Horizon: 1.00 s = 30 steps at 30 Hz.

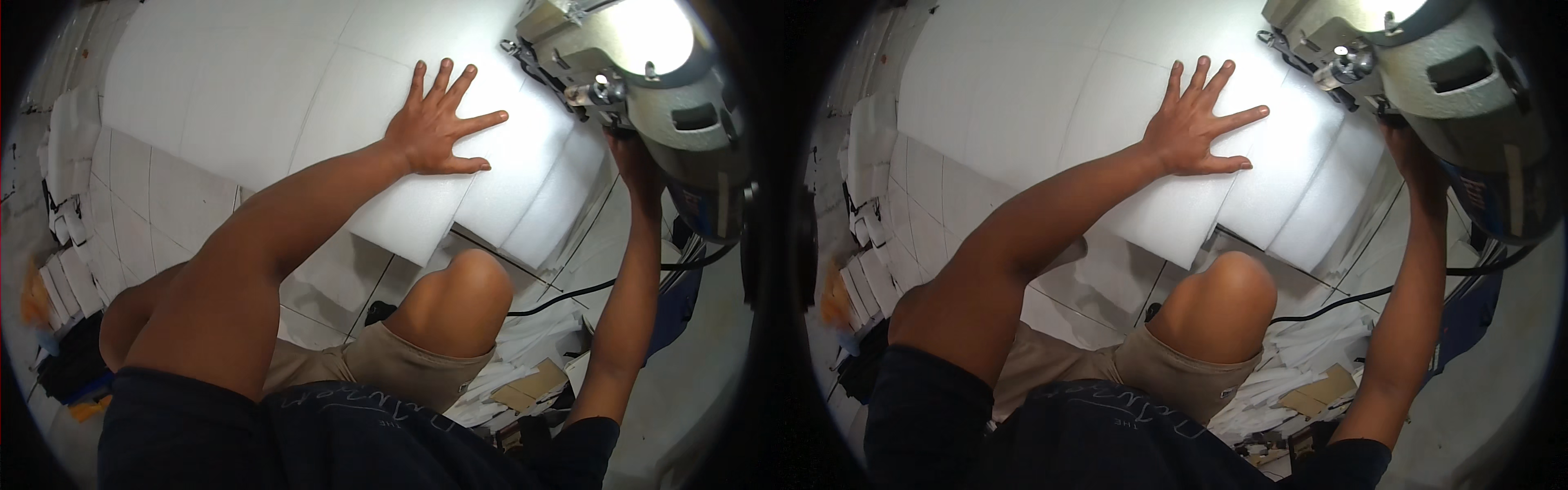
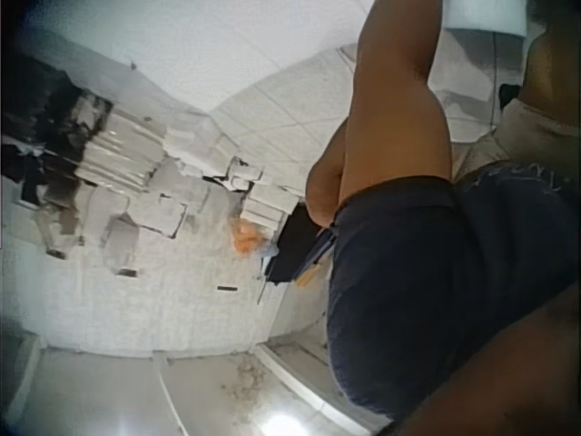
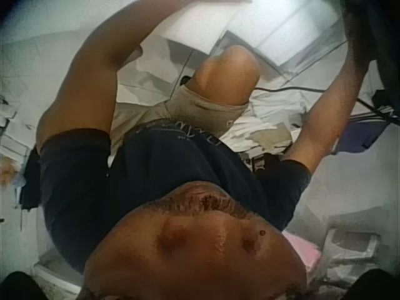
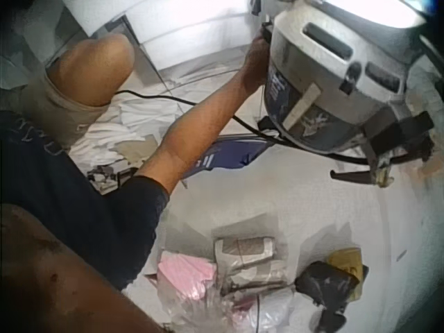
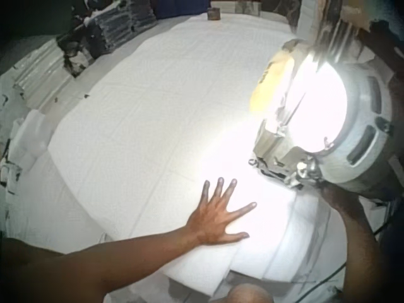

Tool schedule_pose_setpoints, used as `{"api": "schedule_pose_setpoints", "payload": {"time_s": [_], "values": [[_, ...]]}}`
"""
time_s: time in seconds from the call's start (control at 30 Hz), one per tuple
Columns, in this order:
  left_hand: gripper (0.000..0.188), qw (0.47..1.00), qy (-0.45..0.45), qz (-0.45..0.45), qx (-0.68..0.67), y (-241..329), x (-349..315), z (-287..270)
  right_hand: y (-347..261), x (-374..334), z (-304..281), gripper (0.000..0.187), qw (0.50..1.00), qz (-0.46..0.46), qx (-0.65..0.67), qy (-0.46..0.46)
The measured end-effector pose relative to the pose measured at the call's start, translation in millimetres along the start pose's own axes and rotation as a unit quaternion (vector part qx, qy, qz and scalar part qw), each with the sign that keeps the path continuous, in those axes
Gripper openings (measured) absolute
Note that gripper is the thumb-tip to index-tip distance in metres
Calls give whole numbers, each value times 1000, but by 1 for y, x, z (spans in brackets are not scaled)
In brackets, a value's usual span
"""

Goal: The person uses a vertical cutting machine to cut through a stack of white foam sheets. They guide the machine along the foam by hand, making several long cuts to separate strips from the larger sheets.

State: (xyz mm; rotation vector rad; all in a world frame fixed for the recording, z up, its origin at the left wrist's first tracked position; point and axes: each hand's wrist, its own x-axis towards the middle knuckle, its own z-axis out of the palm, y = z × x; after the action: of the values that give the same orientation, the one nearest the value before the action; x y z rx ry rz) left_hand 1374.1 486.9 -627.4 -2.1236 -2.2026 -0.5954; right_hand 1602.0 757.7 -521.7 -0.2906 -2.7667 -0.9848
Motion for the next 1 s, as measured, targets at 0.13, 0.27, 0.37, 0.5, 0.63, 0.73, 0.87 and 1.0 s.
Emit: {"api": "schedule_pose_setpoints", "payload": {"time_s": [0.13, 0.27, 0.37, 0.5, 0.63, 0.73, 0.87, 1.0], "values": [[78, 1000, -5, -2, -1, -2, 2, 2, 2, -6, 15, 41, 934, -181, -306, -45], [79, 1000, -9, 0, 3, -1, 4, 2, 1, -8, 14, 33, 889, -178, -412, -94], [80, 1000, -11, -1, -4, 1, 5, 3, -1, 2, 2, 32, 999, 6, -42, 2], [80, 1000, -6, 1, -6, -1, 5, 3, 4, -5, 14, 44, 850, -222, -473, -70], [81, 1000, -19, 2, 2, -3, 2, 1, -7, -1, 11, 38, 996, -29, -83, -17], [82, 1000, -22, 17, -1, 3, 6, -1, 3, -8, 8, 43, 904, -176, -388, -25], [81, 1000, -29, 6, 1, 5, 7, -4, -14, -1, -20, 55, 988, 126, 69, -65], [82, 999, -37, 25, 12, -6, 2, -1, -55, 2, -66, 59, 911, 364, 129, -142]]}}
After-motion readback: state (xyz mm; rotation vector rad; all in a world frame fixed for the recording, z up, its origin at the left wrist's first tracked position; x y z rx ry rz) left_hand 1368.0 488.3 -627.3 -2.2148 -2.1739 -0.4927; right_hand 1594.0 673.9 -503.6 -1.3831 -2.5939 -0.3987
